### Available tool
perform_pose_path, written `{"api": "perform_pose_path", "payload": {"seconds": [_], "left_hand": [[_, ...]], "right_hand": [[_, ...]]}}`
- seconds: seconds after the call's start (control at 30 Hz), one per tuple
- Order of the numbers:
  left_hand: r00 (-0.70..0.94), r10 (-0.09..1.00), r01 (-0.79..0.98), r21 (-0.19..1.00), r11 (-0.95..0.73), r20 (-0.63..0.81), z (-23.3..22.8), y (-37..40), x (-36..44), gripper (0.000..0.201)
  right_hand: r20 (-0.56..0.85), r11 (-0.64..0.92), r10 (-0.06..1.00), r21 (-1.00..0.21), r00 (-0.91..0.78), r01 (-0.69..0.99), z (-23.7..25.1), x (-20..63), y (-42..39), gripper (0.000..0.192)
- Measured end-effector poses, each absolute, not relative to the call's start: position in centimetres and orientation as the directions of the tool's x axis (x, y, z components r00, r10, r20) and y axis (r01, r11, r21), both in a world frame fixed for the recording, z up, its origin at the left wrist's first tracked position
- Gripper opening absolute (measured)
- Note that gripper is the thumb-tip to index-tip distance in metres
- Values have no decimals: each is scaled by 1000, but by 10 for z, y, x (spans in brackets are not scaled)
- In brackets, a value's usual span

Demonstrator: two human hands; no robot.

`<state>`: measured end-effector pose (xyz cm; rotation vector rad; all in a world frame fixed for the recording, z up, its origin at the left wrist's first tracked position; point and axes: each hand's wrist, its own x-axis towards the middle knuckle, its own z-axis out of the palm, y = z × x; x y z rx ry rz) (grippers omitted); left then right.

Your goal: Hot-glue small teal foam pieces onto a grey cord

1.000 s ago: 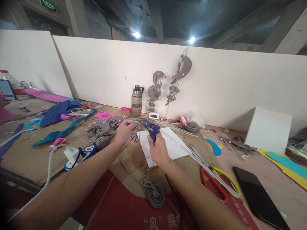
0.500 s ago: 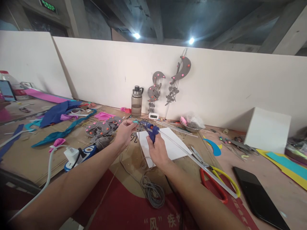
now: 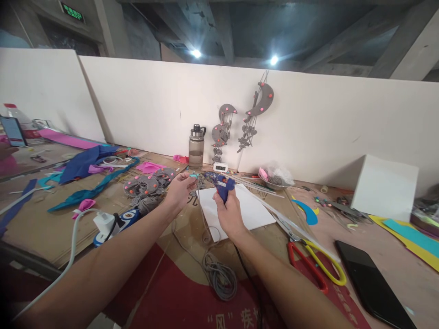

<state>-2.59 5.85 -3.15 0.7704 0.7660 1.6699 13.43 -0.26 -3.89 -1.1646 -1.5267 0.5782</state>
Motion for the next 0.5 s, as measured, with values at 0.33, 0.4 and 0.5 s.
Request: {"api": "perform_pose_path", "payload": {"seconds": [0.33,0.4,0.5], "left_hand": [[-126,990,-559,819,-129,69,-27,52,-25,30],[-137,985,-520,839,-158,101,-29,53,-25,28],[-193,963,-409,876,-255,190,-31,56,-25,24]], "right_hand": [[180,66,964,-876,198,477,-26,200,43,27],[164,14,968,-789,188,614,-28,214,47,27],[234,92,966,-699,106,710,-35,230,51,26]]}}
